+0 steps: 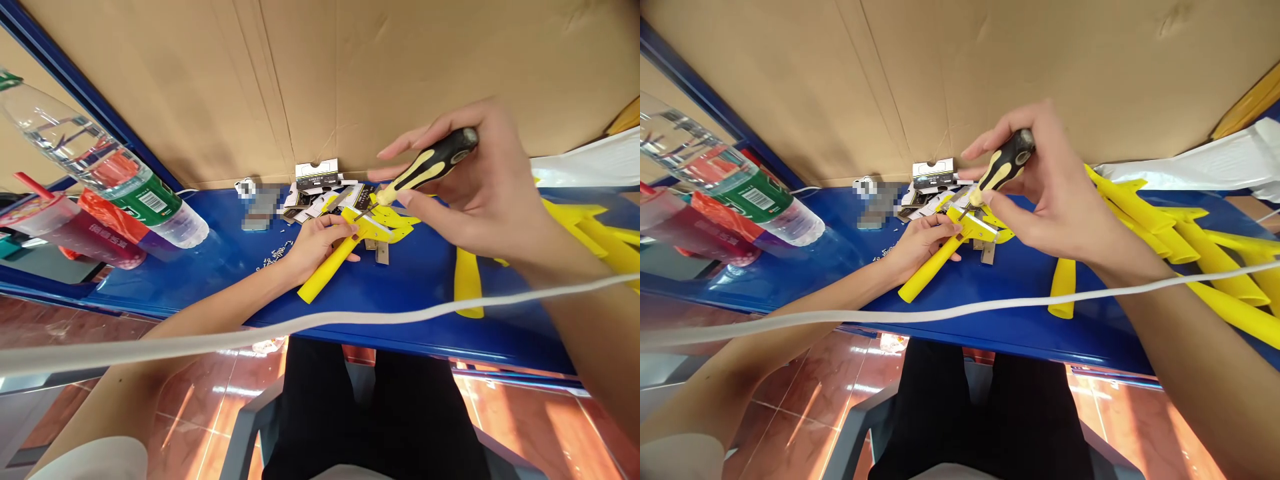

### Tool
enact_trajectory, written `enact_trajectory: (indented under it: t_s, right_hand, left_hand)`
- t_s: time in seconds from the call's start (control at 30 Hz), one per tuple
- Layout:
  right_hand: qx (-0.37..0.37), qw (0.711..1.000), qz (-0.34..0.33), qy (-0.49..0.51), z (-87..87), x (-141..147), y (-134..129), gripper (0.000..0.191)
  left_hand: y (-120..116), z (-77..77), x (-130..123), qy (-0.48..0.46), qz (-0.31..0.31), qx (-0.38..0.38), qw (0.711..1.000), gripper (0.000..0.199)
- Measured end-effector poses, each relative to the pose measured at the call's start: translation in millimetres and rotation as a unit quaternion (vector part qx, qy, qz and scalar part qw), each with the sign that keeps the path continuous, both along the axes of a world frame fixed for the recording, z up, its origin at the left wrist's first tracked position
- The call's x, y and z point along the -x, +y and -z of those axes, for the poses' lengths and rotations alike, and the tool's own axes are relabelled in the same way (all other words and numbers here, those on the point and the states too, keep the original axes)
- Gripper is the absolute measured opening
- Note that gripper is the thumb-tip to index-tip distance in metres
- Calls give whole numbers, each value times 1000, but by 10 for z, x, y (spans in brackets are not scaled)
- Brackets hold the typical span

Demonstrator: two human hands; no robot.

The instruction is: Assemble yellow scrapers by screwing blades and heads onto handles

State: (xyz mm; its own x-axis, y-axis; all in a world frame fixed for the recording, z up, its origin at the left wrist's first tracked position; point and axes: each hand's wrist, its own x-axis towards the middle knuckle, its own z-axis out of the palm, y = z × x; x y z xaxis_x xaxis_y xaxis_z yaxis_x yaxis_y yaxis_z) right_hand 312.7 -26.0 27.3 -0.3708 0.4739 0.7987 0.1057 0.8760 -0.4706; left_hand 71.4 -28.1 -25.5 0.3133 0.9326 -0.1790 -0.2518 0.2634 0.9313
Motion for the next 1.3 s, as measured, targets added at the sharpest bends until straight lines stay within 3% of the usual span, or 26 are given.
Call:
enact_trajectory:
  t_s: [0.07,0.2,0.3,0.4,0.5,0.57,0.7,0.8,0.9,1.1,1.3]
  right_hand:
    - [18,999,27,23,16,18,-29,52]
    - [-8,988,148,34,26,36,-44,48]
    - [-29,995,90,12,4,30,-16,47]
    - [3,999,29,15,-1,36,-6,45]
    - [-25,992,115,48,22,51,11,43]
    - [-68,982,167,62,35,60,25,52]
    - [4,996,78,41,31,80,-6,64]
    - [21,994,90,55,39,87,-52,70]
    - [18,990,131,51,55,59,-56,64]
    - [14,999,29,-16,-1,-2,-62,52]
    - [-30,984,174,27,51,15,-39,44]
  left_hand:
    - [-1,-2,0,-1,2,-1,1000,29]
    - [-1,5,-6,-1,-1,-2,1000,34]
    - [1,5,-4,-5,1,-2,1000,33]
    - [4,0,0,3,5,0,1000,34]
    - [1,-3,-5,6,2,-1,1000,35]
    - [-6,-6,-11,2,3,-2,1000,33]
    - [-21,-14,-17,-2,4,-2,1000,30]
    - [-23,-14,-16,5,3,-1,1000,33]
    - [-16,-7,-12,8,3,-1,1000,35]
    - [17,-7,4,3,-13,9,1000,33]
    - [26,1,5,0,-14,5,1000,32]
